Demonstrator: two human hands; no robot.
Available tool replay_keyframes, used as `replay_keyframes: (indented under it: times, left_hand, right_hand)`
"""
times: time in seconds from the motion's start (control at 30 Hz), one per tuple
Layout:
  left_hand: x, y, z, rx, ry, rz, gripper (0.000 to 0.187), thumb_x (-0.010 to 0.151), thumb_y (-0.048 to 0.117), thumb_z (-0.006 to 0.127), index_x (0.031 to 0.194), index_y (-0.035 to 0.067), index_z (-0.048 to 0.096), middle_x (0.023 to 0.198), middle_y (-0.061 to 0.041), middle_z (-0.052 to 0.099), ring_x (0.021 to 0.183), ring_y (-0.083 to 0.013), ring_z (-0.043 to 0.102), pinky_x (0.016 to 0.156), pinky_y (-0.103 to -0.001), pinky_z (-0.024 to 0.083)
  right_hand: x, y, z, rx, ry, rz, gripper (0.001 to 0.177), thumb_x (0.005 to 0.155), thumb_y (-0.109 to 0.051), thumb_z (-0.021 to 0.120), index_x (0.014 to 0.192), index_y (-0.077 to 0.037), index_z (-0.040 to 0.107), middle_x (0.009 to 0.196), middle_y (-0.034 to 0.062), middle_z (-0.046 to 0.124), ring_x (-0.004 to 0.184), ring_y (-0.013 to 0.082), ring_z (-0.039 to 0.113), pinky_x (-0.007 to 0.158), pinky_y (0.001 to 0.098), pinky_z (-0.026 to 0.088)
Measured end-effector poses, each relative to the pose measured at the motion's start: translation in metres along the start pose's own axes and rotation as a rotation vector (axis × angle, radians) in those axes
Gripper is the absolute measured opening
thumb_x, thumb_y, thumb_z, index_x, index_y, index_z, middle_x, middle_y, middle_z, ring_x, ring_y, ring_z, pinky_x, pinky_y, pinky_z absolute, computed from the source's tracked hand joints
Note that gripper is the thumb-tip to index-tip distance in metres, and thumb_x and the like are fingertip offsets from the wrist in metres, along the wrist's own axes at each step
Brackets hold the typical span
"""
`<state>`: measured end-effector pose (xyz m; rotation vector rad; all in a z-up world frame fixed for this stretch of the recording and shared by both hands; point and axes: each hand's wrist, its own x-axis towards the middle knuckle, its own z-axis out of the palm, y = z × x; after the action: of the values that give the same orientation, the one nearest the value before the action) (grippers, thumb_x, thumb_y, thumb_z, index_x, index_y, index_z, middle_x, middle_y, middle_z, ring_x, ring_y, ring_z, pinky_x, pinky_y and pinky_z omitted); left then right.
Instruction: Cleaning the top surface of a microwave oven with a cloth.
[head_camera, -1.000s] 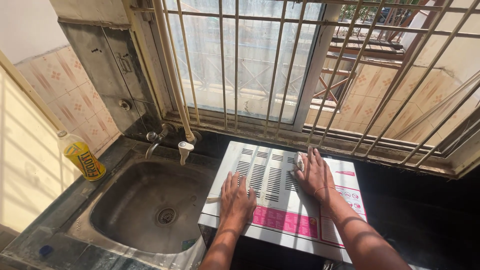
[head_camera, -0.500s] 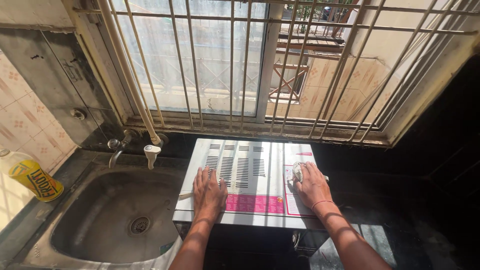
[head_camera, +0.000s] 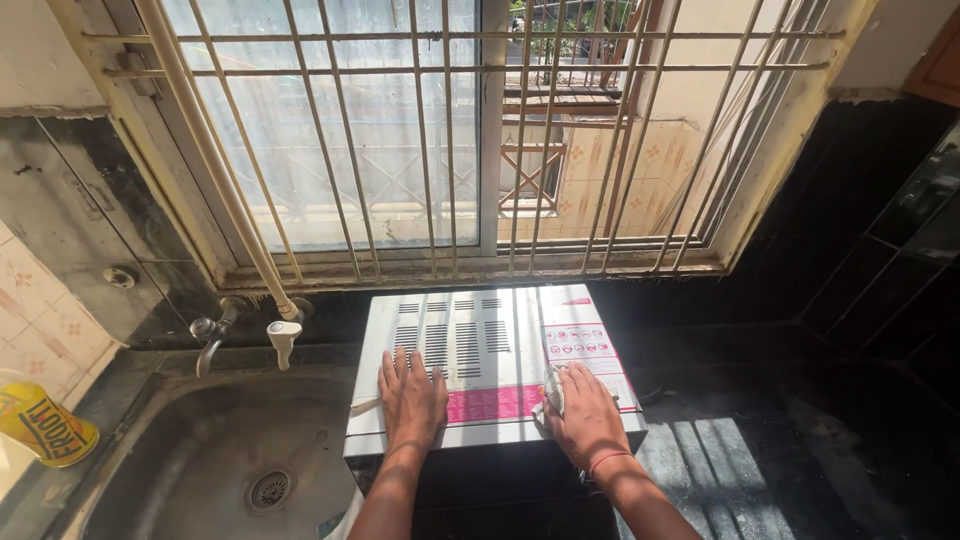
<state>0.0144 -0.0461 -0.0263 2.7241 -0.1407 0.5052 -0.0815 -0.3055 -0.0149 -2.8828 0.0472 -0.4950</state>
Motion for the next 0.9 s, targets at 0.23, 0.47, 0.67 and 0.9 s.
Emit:
replay_keyframes:
  times: [0.23,0.47,0.67,0.9]
  left_hand:
    - [-0.002,0.003,-0.003,0.034,0.012,0.01,0.058,0.096,0.034,0.056,0.139,-0.004,0.049,0.152,-0.028,0.041,0.149,-0.0451,0.027,0.124,-0.052,0.02]
    - [-0.001,0.001,0.002,0.042,0.013,0.028,0.057,0.097,0.033,0.054,0.14,-0.004,0.046,0.152,-0.029,0.04,0.149,-0.0467,0.025,0.123,-0.054,0.019]
    - [-0.002,0.005,-0.008,0.032,-0.016,0.014,0.058,0.096,0.033,0.057,0.139,-0.004,0.046,0.153,-0.029,0.038,0.15,-0.046,0.023,0.123,-0.054,0.019]
    - [0.002,0.005,-0.007,-0.024,-0.037,-0.021,0.059,0.095,0.033,0.059,0.139,-0.004,0.048,0.153,-0.027,0.039,0.151,-0.0433,0.022,0.123,-0.053,0.016]
  right_hand:
    - [-0.009,-0.043,-0.002,0.024,-0.01,-0.161,0.064,0.092,-0.034,0.063,0.141,0.003,0.047,0.15,0.0215,0.045,0.144,0.0355,0.035,0.119,0.0456,0.028]
    - [0.025,-0.078,0.012,0.202,0.01,-0.226,0.062,0.093,-0.035,0.067,0.138,0.004,0.051,0.146,0.0241,0.05,0.139,0.0392,0.043,0.116,0.0474,0.035]
    - [0.068,-0.09,0.036,0.242,0.056,-0.281,0.06,0.089,-0.036,0.067,0.133,0.004,0.056,0.14,0.0226,0.055,0.134,0.0383,0.048,0.11,0.0497,0.039]
    - [0.126,-0.087,0.064,0.236,0.084,-0.322,0.055,0.09,-0.037,0.063,0.13,0.002,0.06,0.138,0.0193,0.058,0.133,0.0362,0.051,0.109,0.0473,0.042]
